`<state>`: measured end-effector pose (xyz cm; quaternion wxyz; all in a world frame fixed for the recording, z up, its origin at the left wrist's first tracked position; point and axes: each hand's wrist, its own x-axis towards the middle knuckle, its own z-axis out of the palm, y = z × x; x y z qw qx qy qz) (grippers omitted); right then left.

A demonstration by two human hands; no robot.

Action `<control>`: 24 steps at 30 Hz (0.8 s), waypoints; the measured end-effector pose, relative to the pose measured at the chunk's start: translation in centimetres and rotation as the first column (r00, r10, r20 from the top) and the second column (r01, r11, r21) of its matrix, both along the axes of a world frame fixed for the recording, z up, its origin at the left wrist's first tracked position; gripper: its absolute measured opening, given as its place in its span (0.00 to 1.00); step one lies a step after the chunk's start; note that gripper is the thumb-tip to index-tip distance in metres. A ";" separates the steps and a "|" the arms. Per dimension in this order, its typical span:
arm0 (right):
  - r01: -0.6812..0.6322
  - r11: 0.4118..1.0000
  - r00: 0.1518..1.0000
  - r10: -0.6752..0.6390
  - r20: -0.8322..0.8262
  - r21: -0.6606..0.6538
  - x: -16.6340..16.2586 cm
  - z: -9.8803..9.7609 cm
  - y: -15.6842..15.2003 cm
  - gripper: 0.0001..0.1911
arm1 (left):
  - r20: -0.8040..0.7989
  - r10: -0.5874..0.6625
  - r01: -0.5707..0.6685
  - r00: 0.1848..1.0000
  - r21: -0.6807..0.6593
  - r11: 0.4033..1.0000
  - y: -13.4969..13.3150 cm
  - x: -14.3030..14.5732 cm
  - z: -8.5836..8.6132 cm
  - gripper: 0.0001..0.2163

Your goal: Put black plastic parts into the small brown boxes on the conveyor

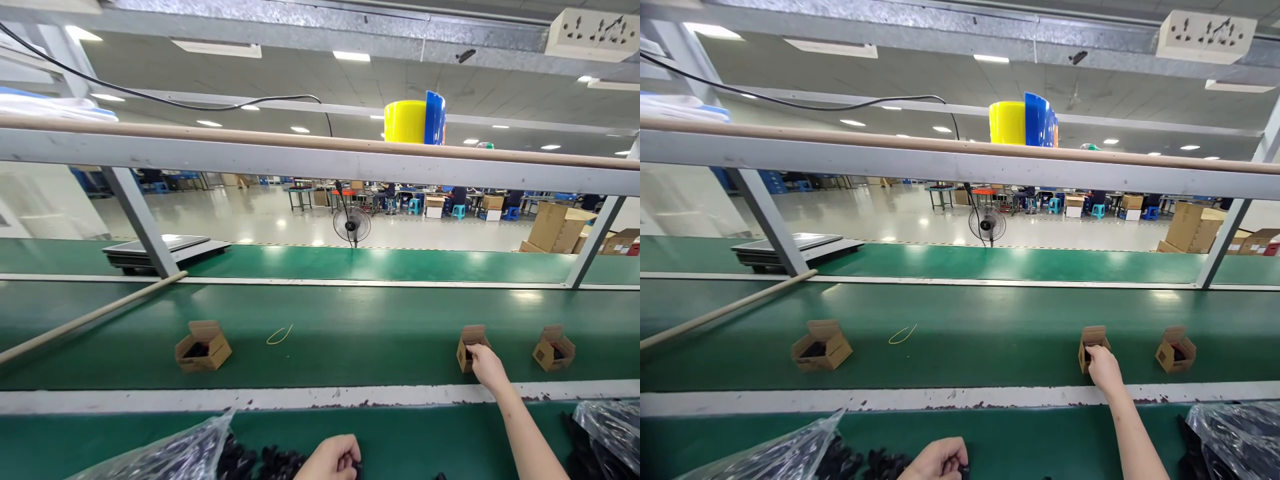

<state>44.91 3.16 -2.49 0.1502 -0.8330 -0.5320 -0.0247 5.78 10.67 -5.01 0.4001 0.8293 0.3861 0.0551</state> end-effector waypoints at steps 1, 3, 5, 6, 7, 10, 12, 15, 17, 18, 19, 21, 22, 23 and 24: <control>-0.014 1.000 1.000 0.014 0.005 -0.013 -0.3 0.1 0.2 0.22 | 0.002 0.004 -0.004 1.000 -0.004 1.000 0.0 0.0 0.1 0.08; -0.039 0.998 0.999 0.040 0.021 -0.045 -1.0 0.3 0.8 0.21 | -0.005 0.004 -0.004 1.000 -0.022 1.000 -0.1 0.0 0.3 0.08; -0.059 0.995 0.997 0.062 0.040 -0.081 -1.9 0.2 1.4 0.19 | -0.017 -0.004 0.003 1.000 -0.037 0.999 -0.2 0.0 0.6 0.07; -0.066 0.993 0.996 0.071 0.049 -0.097 -2.4 0.1 1.6 0.18 | -0.021 -0.010 0.009 1.000 -0.043 0.999 -0.2 0.0 0.8 0.07; -0.073 0.991 0.995 0.080 0.057 -0.109 -3.0 -0.1 1.9 0.18 | -0.023 -0.015 0.014 1.000 -0.046 0.999 -0.3 0.0 1.0 0.07; -0.091 0.988 0.992 0.101 0.079 -0.122 -4.4 -0.7 2.4 0.19 | -0.022 -0.012 0.011 1.000 -0.039 0.999 -0.4 0.2 1.4 0.08; -0.103 0.989 0.989 0.113 0.092 -0.108 -5.2 -1.0 2.7 0.20 | -0.020 -0.004 0.003 1.000 -0.029 1.000 -0.6 0.3 1.5 0.08; -0.126 0.991 0.985 0.130 0.110 -0.045 -6.1 -1.3 2.6 0.24 | -0.027 0.006 -0.006 1.000 -0.023 1.000 -0.8 0.2 1.6 0.09; -0.142 0.990 0.982 0.140 0.124 0.009 -6.4 -1.7 1.9 0.28 | -0.028 0.027 -0.027 0.999 -0.003 1.000 -1.0 0.1 2.1 0.09; -0.149 0.988 0.981 0.142 0.131 0.047 -6.4 -2.0 1.4 0.29 | -0.021 0.040 -0.040 0.999 0.013 0.999 -1.1 0.1 2.5 0.09; -0.154 0.982 0.981 0.139 0.136 0.110 -6.4 -2.4 0.8 0.29 | -0.008 0.055 -0.054 0.998 0.032 0.998 -1.1 0.2 3.2 0.09; -0.141 0.941 0.986 0.108 0.123 0.308 -6.0 -3.6 -0.4 0.27 | 0.034 0.070 -0.073 0.997 0.076 0.994 -1.2 0.9 5.1 0.08; -0.119 0.901 0.991 0.084 0.100 0.418 -5.8 -4.2 -0.9 0.25 | 0.058 0.067 -0.073 0.996 0.101 0.992 -1.1 1.6 6.2 0.08; -0.089 0.853 0.996 0.062 0.069 0.514 -5.5 -4.8 -1.3 0.23 | 0.085 0.056 -0.067 0.995 0.132 0.989 -1.0 2.6 7.3 0.07; -0.059 0.813 0.998 0.046 0.037 0.579 -5.2 -5.4 -1.6 0.21 | 0.113 0.041 -0.060 0.993 0.174 0.983 -0.7 3.9 8.2 0.08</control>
